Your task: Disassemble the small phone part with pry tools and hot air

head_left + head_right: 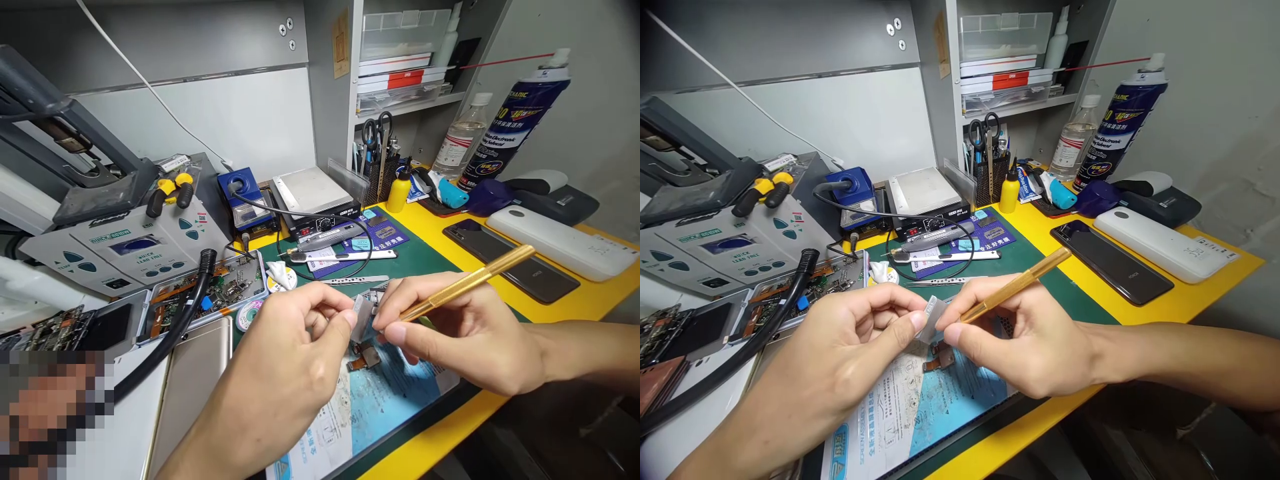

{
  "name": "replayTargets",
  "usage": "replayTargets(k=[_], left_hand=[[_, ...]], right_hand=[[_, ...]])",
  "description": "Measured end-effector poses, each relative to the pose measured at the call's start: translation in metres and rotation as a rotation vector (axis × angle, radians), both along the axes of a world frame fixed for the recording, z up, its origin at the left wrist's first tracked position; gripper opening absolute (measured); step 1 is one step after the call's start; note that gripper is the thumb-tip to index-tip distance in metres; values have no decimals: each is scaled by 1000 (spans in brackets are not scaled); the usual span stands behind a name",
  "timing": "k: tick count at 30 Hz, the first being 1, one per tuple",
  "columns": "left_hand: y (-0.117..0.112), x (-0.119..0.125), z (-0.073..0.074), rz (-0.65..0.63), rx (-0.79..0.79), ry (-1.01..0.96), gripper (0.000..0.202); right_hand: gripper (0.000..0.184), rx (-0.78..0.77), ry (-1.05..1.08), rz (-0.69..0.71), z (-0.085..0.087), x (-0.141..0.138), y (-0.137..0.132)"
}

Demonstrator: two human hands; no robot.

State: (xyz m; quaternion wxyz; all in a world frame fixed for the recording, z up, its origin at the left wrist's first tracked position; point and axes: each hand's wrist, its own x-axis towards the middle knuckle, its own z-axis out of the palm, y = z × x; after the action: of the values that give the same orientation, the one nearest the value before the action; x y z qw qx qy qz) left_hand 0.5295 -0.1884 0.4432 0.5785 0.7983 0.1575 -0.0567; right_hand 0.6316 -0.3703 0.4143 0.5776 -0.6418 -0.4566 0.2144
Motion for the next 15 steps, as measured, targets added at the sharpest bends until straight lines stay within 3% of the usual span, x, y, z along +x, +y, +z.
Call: replayTargets(k=[4,8,10,12,15], left_hand=[[3,1,0,10,32,-30,25],[5,2,0,46,127,-67,27],[6,2,0,81,191,-104,27],[7,2,0,141,256,-162,27],[10,2,0,221,333,-267,25]], right_hand=[[5,5,-141,30,5,6,-2],[8,58,-106,-279,15,33,-3],[13,8,-193,-361,21,52,-4],[17,-158,-275,-323,28,71,-7],[22,-391,-366,-156,35,90,-13]])
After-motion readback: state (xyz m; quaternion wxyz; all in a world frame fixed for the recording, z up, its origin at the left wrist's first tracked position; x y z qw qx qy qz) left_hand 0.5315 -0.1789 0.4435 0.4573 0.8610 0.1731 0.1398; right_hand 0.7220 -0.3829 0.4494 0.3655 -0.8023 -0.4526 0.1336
